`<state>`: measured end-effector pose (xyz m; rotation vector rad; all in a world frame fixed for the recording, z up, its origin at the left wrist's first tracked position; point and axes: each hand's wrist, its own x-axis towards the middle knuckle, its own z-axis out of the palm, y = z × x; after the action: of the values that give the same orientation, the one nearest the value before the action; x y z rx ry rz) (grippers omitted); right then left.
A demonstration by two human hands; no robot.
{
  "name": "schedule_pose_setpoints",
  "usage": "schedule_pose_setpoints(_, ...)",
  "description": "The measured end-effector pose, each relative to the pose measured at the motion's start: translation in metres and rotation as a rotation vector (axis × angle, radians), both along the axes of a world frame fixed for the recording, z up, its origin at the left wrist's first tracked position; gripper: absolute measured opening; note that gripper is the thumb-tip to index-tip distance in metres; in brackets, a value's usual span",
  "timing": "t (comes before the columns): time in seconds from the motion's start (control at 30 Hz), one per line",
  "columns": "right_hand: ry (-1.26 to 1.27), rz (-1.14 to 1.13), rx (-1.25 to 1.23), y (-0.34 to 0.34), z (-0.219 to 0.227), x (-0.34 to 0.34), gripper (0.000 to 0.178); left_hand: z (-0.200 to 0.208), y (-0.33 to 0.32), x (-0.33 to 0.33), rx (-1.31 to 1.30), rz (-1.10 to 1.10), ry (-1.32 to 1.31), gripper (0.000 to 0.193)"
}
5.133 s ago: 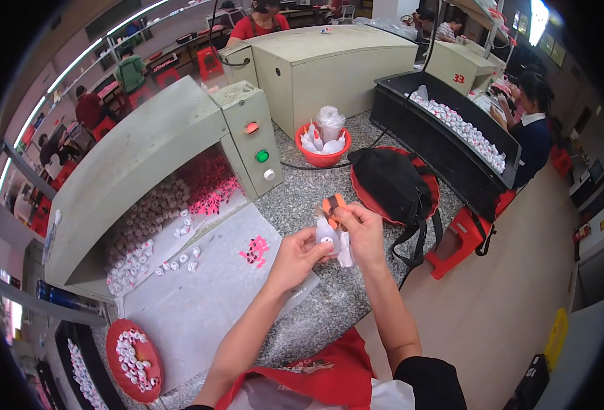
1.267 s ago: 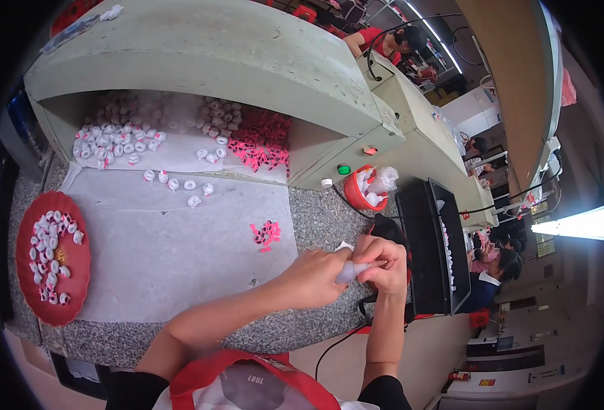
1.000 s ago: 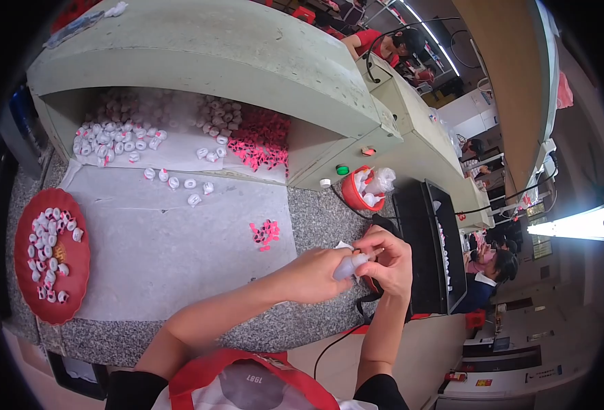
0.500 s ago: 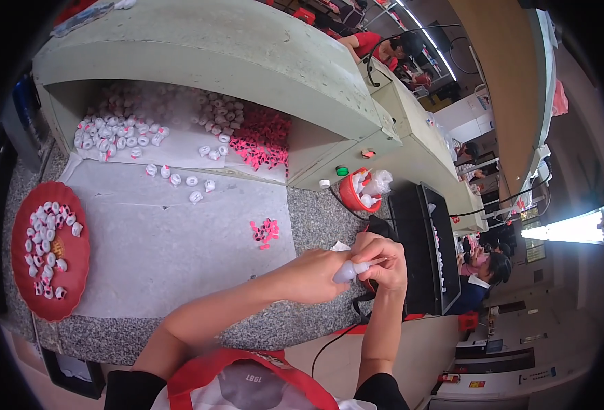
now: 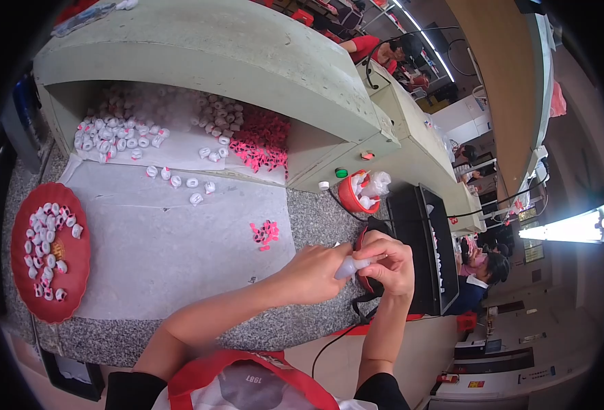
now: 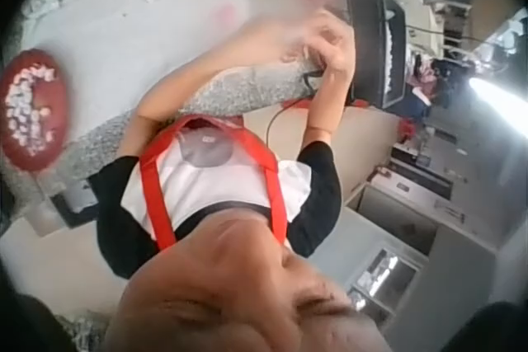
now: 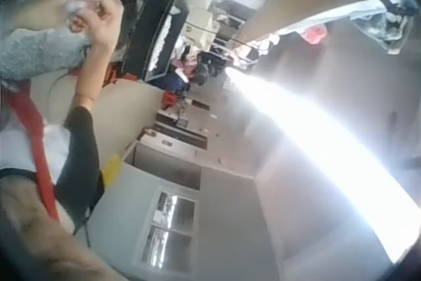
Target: Apply glue to small plastic toy components and join them together on a factory production line.
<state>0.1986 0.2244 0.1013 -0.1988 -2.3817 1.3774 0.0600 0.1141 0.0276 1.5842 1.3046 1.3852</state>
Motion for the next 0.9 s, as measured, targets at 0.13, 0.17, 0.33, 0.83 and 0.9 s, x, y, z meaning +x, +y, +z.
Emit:
schedule_pose_setpoints(0.13,-0.041,0.046,-0.113,0.001,0.004,0.0,0.033,-0.004,0.004,0.004,0.001,-0.017,-0.034,0.029)
schedule_pose_setpoints(0.17,-0.04,0.047,-0.114,0.002,0.003,-0.001,0.033,-0.006,0.006,0.004,0.0,-0.016,-0.034,0.029)
schedule_pose_setpoints(0.33,-0.01,0.019,-0.094,0.005,-0.002,0.004,0.033,-0.004,0.005,0.005,-0.008,0.002,-0.007,0.029)
schedule_pose_setpoints(0.83,0.102,0.022,0.018,0.002,-0.019,-0.003,0.037,-0.008,0.009,0.008,0.035,-0.003,-0.045,0.032)
schedule_pose_setpoints(0.9,0.098,-0.185,-0.099,-0.014,-0.032,-0.001,0.039,-0.006,0.009,0.006,-0.017,0.054,-0.012,0.033)
